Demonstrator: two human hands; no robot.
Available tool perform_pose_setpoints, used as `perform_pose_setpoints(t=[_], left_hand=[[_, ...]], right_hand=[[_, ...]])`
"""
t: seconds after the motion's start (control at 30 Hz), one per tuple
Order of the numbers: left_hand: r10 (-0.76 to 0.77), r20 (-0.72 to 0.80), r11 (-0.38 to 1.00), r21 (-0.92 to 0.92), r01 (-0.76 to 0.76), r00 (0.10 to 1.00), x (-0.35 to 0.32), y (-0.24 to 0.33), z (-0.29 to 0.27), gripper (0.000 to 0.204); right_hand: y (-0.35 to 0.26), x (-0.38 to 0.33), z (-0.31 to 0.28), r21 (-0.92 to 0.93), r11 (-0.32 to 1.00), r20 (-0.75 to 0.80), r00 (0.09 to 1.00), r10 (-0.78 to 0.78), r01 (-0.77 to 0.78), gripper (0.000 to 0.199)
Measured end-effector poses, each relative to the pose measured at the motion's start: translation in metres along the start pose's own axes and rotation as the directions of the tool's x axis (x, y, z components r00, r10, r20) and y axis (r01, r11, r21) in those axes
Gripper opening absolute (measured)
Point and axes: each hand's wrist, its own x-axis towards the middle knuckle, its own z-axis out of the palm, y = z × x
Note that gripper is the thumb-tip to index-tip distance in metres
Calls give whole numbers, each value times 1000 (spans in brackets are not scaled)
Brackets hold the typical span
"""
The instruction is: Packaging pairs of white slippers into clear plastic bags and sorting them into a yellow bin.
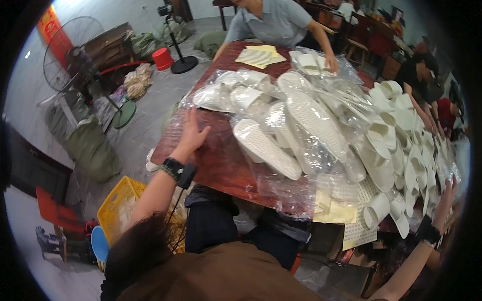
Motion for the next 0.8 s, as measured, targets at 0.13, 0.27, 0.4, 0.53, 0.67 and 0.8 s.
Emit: perform_pose_setpoints(t=[0.13,0.27,0.4,0.53,0.67,0.8], left_hand=[[-139,174,965,245,94,975,24,27,13,108],[9,240,948,307,-85,971,63,15,21,118],[-6,419,959,260,-114,908,93,8,25,123],[155,348,959,170,-225,925,101,-15,33,87],[298,224,909,230,-348,928,105,-14,44,24],[435,146,870,189,-456,889,88,-17,34,10]], right_hand=[[-141,-72,66,-240,866,338,874,-349,439,45],[-260,-183,140,-230,698,469,706,-531,678,40],[-326,-258,195,-171,599,562,577,-593,782,33],[-360,-317,237,-14,666,640,519,-567,746,34],[-359,-359,270,110,687,713,425,-558,718,34],[-350,-399,311,216,645,798,249,-549,733,44]])
